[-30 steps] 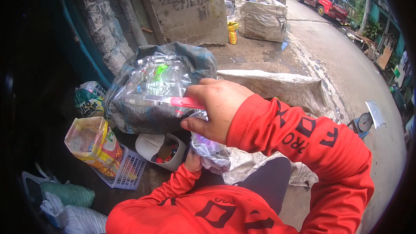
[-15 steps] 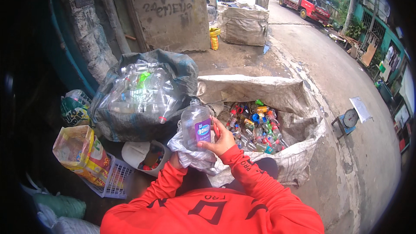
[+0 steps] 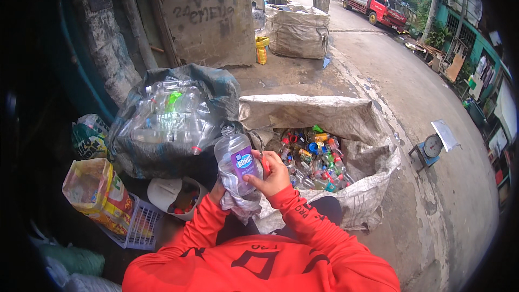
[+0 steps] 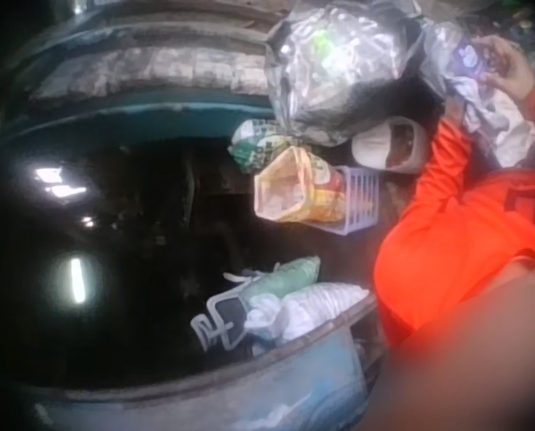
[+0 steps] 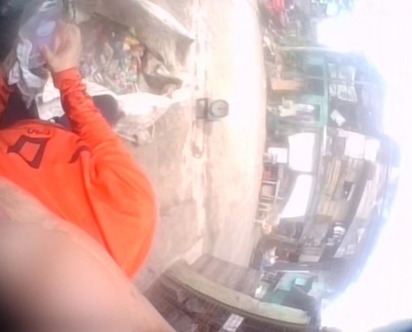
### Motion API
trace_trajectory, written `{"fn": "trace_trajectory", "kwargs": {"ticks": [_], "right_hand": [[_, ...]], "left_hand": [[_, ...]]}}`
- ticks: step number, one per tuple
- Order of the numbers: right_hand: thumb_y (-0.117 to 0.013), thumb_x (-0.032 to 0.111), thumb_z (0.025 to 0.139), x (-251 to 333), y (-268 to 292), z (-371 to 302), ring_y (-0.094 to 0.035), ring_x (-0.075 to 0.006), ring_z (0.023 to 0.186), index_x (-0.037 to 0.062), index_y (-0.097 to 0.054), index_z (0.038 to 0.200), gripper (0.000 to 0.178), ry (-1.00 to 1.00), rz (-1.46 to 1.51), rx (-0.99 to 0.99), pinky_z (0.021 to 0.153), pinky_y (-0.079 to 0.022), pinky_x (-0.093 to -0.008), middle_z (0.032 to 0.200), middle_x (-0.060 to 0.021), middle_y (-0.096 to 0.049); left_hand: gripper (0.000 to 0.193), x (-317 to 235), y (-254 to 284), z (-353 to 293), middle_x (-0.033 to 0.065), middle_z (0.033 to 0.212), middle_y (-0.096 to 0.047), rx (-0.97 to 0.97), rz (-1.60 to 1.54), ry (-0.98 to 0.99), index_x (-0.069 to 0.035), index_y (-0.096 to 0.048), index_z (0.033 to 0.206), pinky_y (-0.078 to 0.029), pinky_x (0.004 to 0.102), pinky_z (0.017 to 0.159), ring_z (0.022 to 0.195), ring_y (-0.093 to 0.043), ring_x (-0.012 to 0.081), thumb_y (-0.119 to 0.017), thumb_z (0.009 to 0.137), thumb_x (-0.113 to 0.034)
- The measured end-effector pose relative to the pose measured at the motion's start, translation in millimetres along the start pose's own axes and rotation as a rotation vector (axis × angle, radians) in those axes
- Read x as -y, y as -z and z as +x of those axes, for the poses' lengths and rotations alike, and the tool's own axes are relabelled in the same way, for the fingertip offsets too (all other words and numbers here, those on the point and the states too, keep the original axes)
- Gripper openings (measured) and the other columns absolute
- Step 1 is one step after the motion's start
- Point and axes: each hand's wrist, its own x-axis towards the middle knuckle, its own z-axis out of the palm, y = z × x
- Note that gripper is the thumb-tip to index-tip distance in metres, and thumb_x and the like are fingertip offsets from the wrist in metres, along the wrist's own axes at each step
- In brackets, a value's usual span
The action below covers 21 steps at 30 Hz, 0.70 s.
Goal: The person repeatedly picks up plastic bottles from a large sack, removes labels by hand, and places the bottles into a separate sack. The person handles various bottle types, including clear and colored plastic bottles, and discards labels into a nearby container.
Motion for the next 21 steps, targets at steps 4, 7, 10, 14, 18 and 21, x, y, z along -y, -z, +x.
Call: {"fn": "trace_trajectory", "kwargs": {"ticks": [4,7,10,14,18,21], "right_hand": [[-0.079,0.005,0.06,-1,1,0,-0.043,-0.0032,0.063,0.0032,-0.058,0.112,0.056,-0.058,0.043,0.014,0.059,-0.038,-0.0192,0.09,0.0018,-0.056],[-0.079,0.004,0.061,-3,1,-1,-0.033,0.001,0.054,0.004,-0.058,0.112,0.055,-0.087,0.066,0.032,0.049,-0.031,-0.0163,0.084,0.0067,-0.053],[-0.08,0.008,0.06,-4,2,-1,-0.047,-0.0129,0.078,0.0029,-0.059,0.108,0.053,-0.142,0.133,0.002,0.07,-0.038,-0.0258,0.09,-0.0024,-0.057],[-0.079,0.01,0.061,-6,3,-1,-0.055,-0.0137,0.077,0.0019,-0.06,0.107,0.051,-0.183,0.118,-0.009,0.071,-0.045,-0.0272,0.091,-0.0045,-0.059],[-0.074,0.006,0.069,-12,3,-1,-0.047,-0.004,0.062,0.0016,-0.06,0.101,0.035,-0.265,0.238,-0.062,0.057,-0.04,-0.0201,0.086,0.0,-0.058],[-0.067,0.001,0.078,-19,3,1,-0.045,-0.0018,0.06,0.0023,-0.058,0.096,0.021,-0.255,0.291,-0.07,0.054,-0.038,-0.0174,0.081,0.0027,-0.059]], "left_hand": [[0.049,8,6,3,0.0082,0.11,-0.055,0.127,-0.077,-0.067,-0.003,-0.045,0.122,-0.047,0.0304,0.083,0.097,-0.056,0.0166,-0.058,0.082,-0.027],[0.051,6,4,3,0.0089,0.112,-0.055,0.088,-0.065,0.013,-0.003,-0.044,0.124,-0.046,0.0301,0.084,0.099,-0.055,0.0171,-0.058,0.081,-0.026],[0.053,1,0,1,0.0093,0.114,-0.054,0.107,-0.032,0.011,-0.002,-0.043,0.125,-0.046,0.03,0.086,0.1,-0.055,0.0174,-0.059,0.08,-0.027],[0.056,-3,-5,-1,0.0095,0.116,-0.053,0.116,0.029,-0.014,-0.003,-0.041,0.126,-0.045,0.0311,0.088,0.103,-0.054,0.0185,-0.06,0.081,-0.03],[0.063,-2,-8,2,0.0111,0.119,-0.051,0.179,0.101,-0.045,-0.003,-0.039,0.129,-0.046,0.0341,0.092,0.106,-0.054,0.0216,-0.062,0.081,-0.037],[0.062,-2,-9,3,0.0111,0.119,-0.051,0.179,0.097,-0.04,-0.003,-0.039,0.129,-0.045,0.0343,0.092,0.106,-0.054,0.0217,-0.062,0.081,-0.037]]}}
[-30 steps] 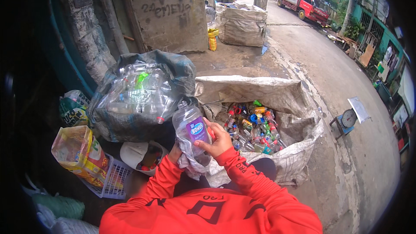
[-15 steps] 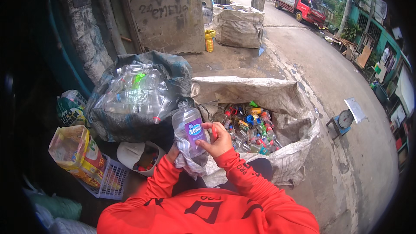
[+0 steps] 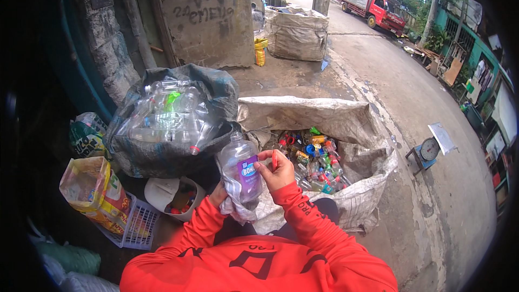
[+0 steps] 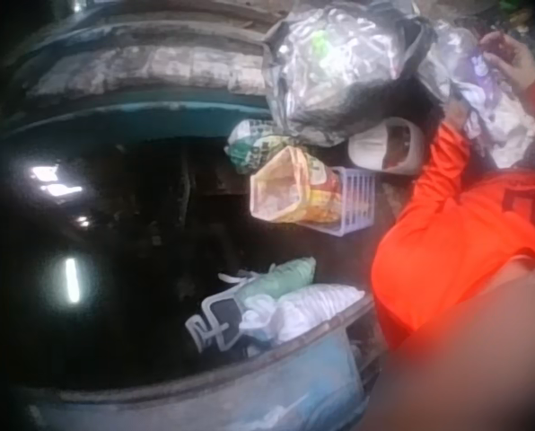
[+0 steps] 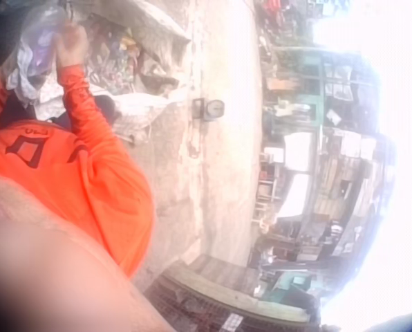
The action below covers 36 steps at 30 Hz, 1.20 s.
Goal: The person repeatedly picks up plastic bottles from a large sack, removes labels by hand, and places the bottles into a separate sack. The person handles various bottle types, including clear and colored plastic bottles, and discards labels into a nearby container.
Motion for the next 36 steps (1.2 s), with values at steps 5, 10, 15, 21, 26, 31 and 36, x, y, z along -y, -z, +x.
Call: {"fn": "trace_trajectory", "kwargs": {"ticks": [5,10,15,21,26,31,36], "right_hand": [[-0.065,0.005,0.079,-5,3,5,-0.044,-0.0054,0.06,0.0007,-0.058,0.083,0.01,0.065,0.038,-0.052,0.055,-0.038,-0.0211,0.071,0.0005,-0.052],[-0.058,0.004,0.083,-2,5,6,-0.044,-0.0081,0.061,0.0001,-0.053,0.08,0.007,0.131,-0.101,-0.042,0.056,-0.038,-0.0235,0.068,-0.0012,-0.049],[-0.055,0.005,0.084,4,5,4,-0.043,-0.0097,0.06,0.0,-0.051,0.078,0.009,0.091,-0.11,0.001,0.056,-0.038,-0.025,0.067,-0.0027,-0.047],[-0.058,0.014,0.085,14,4,9,-0.049,-0.0186,0.064,0.0001,-0.052,0.079,0.016,0.166,-0.289,0.028,0.061,-0.041,-0.031,0.071,-0.008,-0.053],[-0.054,0.022,0.091,19,14,14,-0.048,-0.0095,0.065,-0.0007,-0.055,0.087,0.023,-0.008,-0.108,0.097,0.06,-0.041,-0.0257,0.069,-0.0037,-0.052],[-0.053,0.019,0.091,19,13,11,-0.048,-0.0081,0.064,-0.0013,-0.058,0.096,0.021,-0.061,-0.165,0.13,0.059,-0.042,-0.0248,0.069,-0.0034,-0.056],[-0.05,0.02,0.091,26,15,12,-0.052,-0.0121,0.061,-0.0006,-0.058,0.092,0.022,0.051,-0.2,0.184,0.058,-0.042,-0.029,0.066,-0.0059,-0.056]], "left_hand": [[0.061,2,-2,-1,0.0113,0.119,-0.052,0.003,-0.016,0.007,-0.003,-0.039,0.128,-0.045,0.0347,0.092,0.106,-0.054,0.0219,-0.061,0.082,-0.037],[0.06,2,-3,-1,0.0114,0.118,-0.052,0.004,-0.042,0.017,-0.003,-0.04,0.128,-0.045,0.0351,0.092,0.106,-0.054,0.0221,-0.06,0.082,-0.036],[0.059,3,-4,-2,0.0115,0.118,-0.052,0.001,-0.076,0.028,-0.003,-0.04,0.127,-0.044,0.0355,0.092,0.106,-0.053,0.0223,-0.06,0.082,-0.036],[0.058,5,-4,0,0.0117,0.118,-0.052,-0.008,-0.167,0.056,-0.003,-0.041,0.127,-0.044,0.036,0.092,0.105,-0.053,0.0226,-0.059,0.083,-0.035],[0.057,-4,-11,0,0.0118,0.118,-0.052,-0.036,-0.335,0.096,-0.003,-0.041,0.126,-0.044,0.0364,0.092,0.105,-0.053,0.0228,-0.058,0.083,-0.035],[0.056,-11,-16,-5,0.0119,0.117,-0.052,-0.043,-0.673,0.13,-0.003,-0.041,0.126,-0.043,0.0368,0.092,0.105,-0.053,0.023,-0.058,0.083,-0.035],[0.057,-10,-11,-13,0.0129,0.121,-0.05,0.091,-0.799,0.077,-0.002,-0.04,0.127,-0.041,0.0399,0.096,0.109,-0.049,0.0251,-0.054,0.086,-0.039]]}}
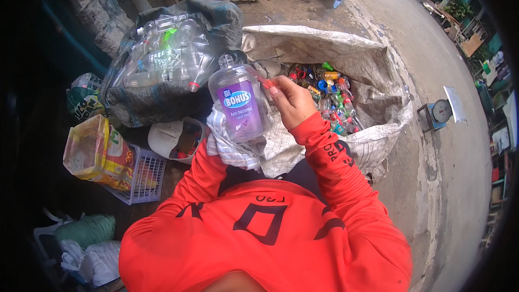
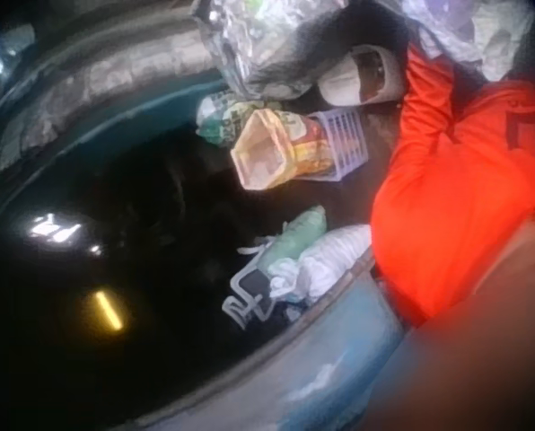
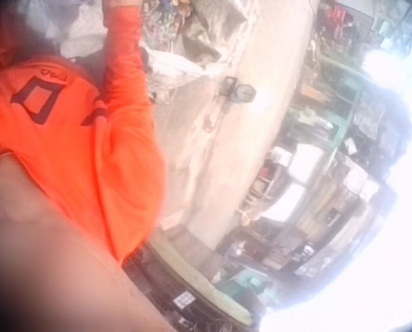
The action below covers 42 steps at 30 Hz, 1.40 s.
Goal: The person repeatedly picks up plastic bottles from a large sack, removes labels by hand, and places the bottles into a separate sack. The person handles various bottle types, including clear and colored plastic bottles, and discards labels into a nearby container.
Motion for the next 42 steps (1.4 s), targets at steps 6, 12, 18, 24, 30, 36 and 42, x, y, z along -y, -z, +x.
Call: {"fn": "trace_trajectory", "kwargs": {"ticks": [6,12,18,24,30,36,42], "right_hand": [[-0.047,0.029,0.091,7,-6,5,-0.054,-0.0352,0.06,-0.0008,-0.055,0.079,0.033,0.004,-0.253,0.023,0.056,-0.041,-0.0395,0.063,-0.0195,-0.053],[-0.046,0.028,0.09,11,-9,5,-0.054,-0.0392,0.063,0.002,-0.055,0.077,0.03,0.042,-0.369,0.052,0.056,-0.04,-0.0453,0.062,-0.0201,-0.053],[-0.046,0.03,0.09,16,-11,2,-0.055,-0.0393,0.062,0.0035,-0.057,0.077,0.031,0.064,-0.501,0.05,0.056,-0.041,-0.0464,0.06,-0.0189,-0.054],[-0.052,0.042,0.086,24,-10,1,-0.058,-0.0359,0.059,0.0037,-0.059,0.07,0.042,0.003,-0.581,0.04,0.055,-0.043,-0.0437,0.059,-0.0177,-0.056],[-0.053,0.042,0.085,20,-14,1,-0.057,-0.0332,0.055,0.0043,-0.058,0.063,0.044,0.059,-0.566,-0.02,0.05,-0.042,-0.0412,0.055,-0.0152,-0.055],[-0.055,0.037,0.086,14,-15,-4,-0.054,-0.0329,0.051,0.0051,-0.056,0.059,0.041,0.141,-0.504,-0.058,0.047,-0.04,-0.0402,0.052,-0.0149,-0.052],[-0.058,0.033,0.084,12,-14,-5,-0.054,-0.0323,0.05,0.0052,-0.054,0.057,0.039,0.209,-0.517,-0.055,0.046,-0.04,-0.0393,0.053,-0.0143,-0.051]], "left_hand": [[0.035,1,-1,-7,0.0146,0.119,-0.05,-0.246,-0.044,0.005,-0.003,-0.039,0.124,-0.048,0.0398,0.089,0.105,-0.053,0.0265,-0.037,0.095,-0.023],[0.036,0,5,-6,0.0143,0.117,-0.051,-0.107,0.345,-0.039,-0.003,-0.039,0.125,-0.048,0.0388,0.09,0.105,-0.053,0.0261,-0.036,0.096,-0.024],[0.035,-2,7,-12,0.0132,0.116,-0.051,-0.226,0.01,0.077,-0.003,-0.038,0.125,-0.048,0.0367,0.09,0.105,-0.053,0.0243,-0.035,0.096,-0.023],[0.033,2,4,-7,0.0131,0.114,-0.051,-0.233,0.004,0.061,-0.002,-0.038,0.124,-0.048,0.0348,0.088,0.103,-0.053,0.0231,-0.034,0.097,-0.02],[0.037,11,3,-7,0.0128,0.114,-0.049,-0.188,0.029,0.036,0.0,-0.037,0.124,-0.049,0.0329,0.086,0.102,-0.053,0.0222,-0.04,0.094,-0.022],[0.036,12,13,-16,0.0128,0.114,-0.05,-0.233,0.053,0.06,-0.002,-0.037,0.124,-0.049,0.0346,0.086,0.101,-0.054,0.0229,-0.038,0.095,-0.022],[0.035,16,39,-31,0.0127,0.114,-0.051,-0.294,0.072,0.079,-0.003,-0.037,0.124,-0.049,0.0364,0.086,0.1,-0.054,0.0236,-0.036,0.096,-0.023]]}}
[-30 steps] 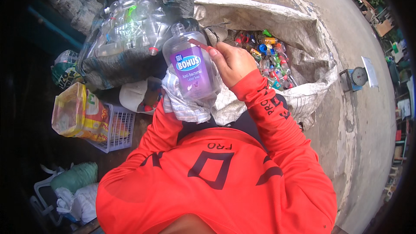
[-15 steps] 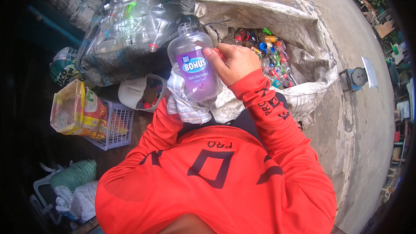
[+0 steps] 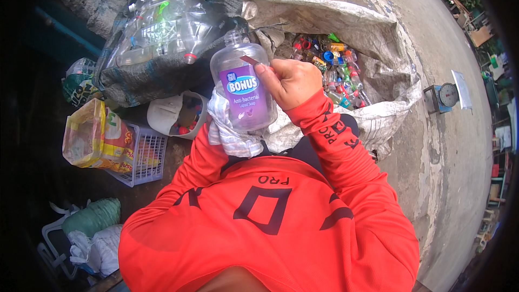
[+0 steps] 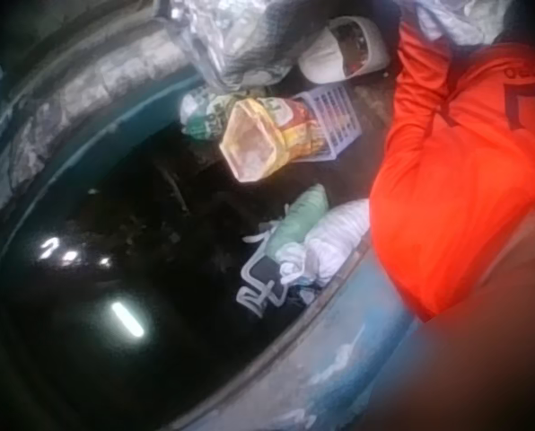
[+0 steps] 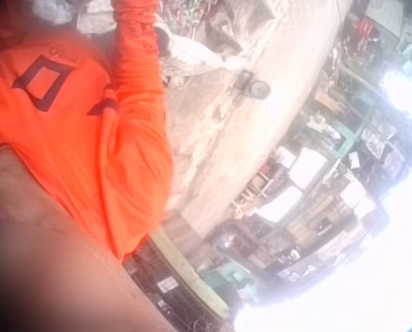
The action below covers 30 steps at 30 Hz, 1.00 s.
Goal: The person repeatedly picks up plastic bottles from a large sack, removes labels by hand, and places the bottles into a separate sack. The person handles various bottle types, including clear and colored plastic bottles, and discards labels into a nearby container.
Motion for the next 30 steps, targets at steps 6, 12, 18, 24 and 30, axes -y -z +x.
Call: {"fn": "trace_trajectory", "kwargs": {"ticks": [6,12,18,24,30], "right_hand": [[-0.062,0.029,0.082,-2,0,-1,-0.054,-0.0309,0.048,0.0057,-0.051,0.056,0.036,0.127,-0.066,-0.043,0.044,-0.04,-0.039,0.053,-0.0121,-0.051],[-0.064,0.03,0.08,-5,2,-1,-0.052,-0.0291,0.047,0.0061,-0.049,0.055,0.038,0.219,-0.074,-0.012,0.043,-0.04,-0.0379,0.051,-0.0094,-0.049],[-0.059,0.029,0.084,-2,2,-3,-0.052,-0.0317,0.051,0.0052,-0.048,0.06,0.035,0.172,0.003,-0.017,0.047,-0.04,-0.0389,0.053,-0.0107,-0.048],[-0.047,0.03,0.091,-4,3,-2,-0.054,-0.0362,0.06,0.0044,-0.051,0.068,0.034,-0.075,-0.056,0.02,0.053,-0.041,-0.0426,0.061,-0.0159,-0.052],[-0.049,0.034,0.088,1,4,-3,-0.056,-0.0361,0.06,0.0051,-0.054,0.067,0.036,-0.051,-0.096,0.048,0.053,-0.042,-0.0442,0.06,-0.0162,-0.054]], "left_hand": [[0.034,2,7,-6,0.0123,0.114,-0.051,-0.003,0.103,0.002,-0.005,-0.038,0.124,-0.049,0.0377,0.085,0.099,-0.054,0.0239,-0.036,0.096,-0.023],[0.032,-1,-28,-9,0.0109,0.113,-0.052,0.045,0.344,-0.084,-0.004,-0.038,0.123,-0.05,0.035,0.084,0.1,-0.054,0.0221,-0.04,0.094,-0.016],[0.031,-5,-33,5,0.0121,0.113,-0.051,0.037,0.691,-0.213,-0.002,-0.038,0.123,-0.049,0.0332,0.085,0.102,-0.054,0.0213,-0.039,0.095,-0.014],[0.033,-5,-24,1,0.013,0.114,-0.051,0.021,-0.036,-0.064,-0.002,-0.037,0.125,-0.048,0.0366,0.088,0.102,-0.054,0.0237,-0.036,0.096,-0.018],[0.038,-9,-43,-5,0.0132,0.114,-0.052,-0.06,-0.081,0.007,-0.001,-0.04,0.123,-0.047,0.0349,0.088,0.101,-0.054,0.0236,-0.043,0.092,-0.023]]}}
